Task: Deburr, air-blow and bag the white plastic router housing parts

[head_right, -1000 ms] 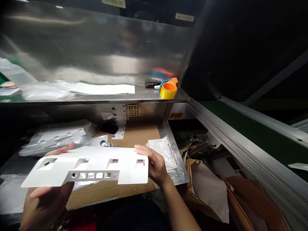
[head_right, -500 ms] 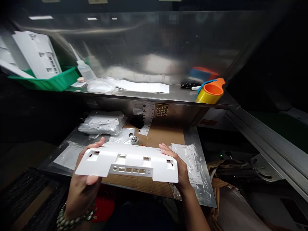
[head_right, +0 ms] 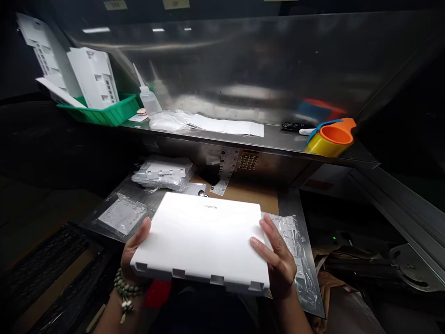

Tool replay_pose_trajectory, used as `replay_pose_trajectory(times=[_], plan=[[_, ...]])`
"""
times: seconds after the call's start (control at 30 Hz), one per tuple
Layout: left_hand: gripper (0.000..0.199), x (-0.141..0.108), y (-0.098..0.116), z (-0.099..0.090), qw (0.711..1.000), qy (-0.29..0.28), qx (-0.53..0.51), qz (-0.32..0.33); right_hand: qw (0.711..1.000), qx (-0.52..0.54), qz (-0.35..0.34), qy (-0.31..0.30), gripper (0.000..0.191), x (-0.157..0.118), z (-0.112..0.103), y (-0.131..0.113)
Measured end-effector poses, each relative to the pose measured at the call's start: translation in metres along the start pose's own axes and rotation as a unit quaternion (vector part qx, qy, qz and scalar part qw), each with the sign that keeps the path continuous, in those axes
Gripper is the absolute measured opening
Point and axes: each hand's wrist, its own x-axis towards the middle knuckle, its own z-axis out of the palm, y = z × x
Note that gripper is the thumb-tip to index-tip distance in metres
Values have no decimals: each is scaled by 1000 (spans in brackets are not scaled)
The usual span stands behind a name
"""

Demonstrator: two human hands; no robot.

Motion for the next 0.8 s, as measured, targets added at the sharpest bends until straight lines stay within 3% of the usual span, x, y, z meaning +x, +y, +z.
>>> replay_pose_trajectory(times=[0.07, 0.13, 0.2, 0.27, 0.33, 0.47, 0.8], plan=[[64, -3, -3, -6, 1000, -21, -11, 14, 999, 14, 42, 23, 38, -1, 2, 1], [70, -5, -7, -8, 999, -19, -8, 40, 988, 33, 140, 48, 48, -1, 4, -2], [75, -5, -11, -7, 998, -9, 2, 56, 961, 81, 260, 38, 43, -3, 3, -6], [79, -4, -12, -6, 998, 2, 10, 67, 934, 145, 328, 4, 43, -6, 1, -9], [82, -4, -12, -5, 997, 12, 14, 75, 922, 177, 345, -6, 45, -11, -2, -12], [87, -6, -12, -8, 996, 9, 17, 84, 925, 161, 344, 13, 44, -16, -5, -16], [97, -7, -15, -4, 991, -100, -10, 93, 930, 151, 332, 35, 39, -12, -7, -28]])
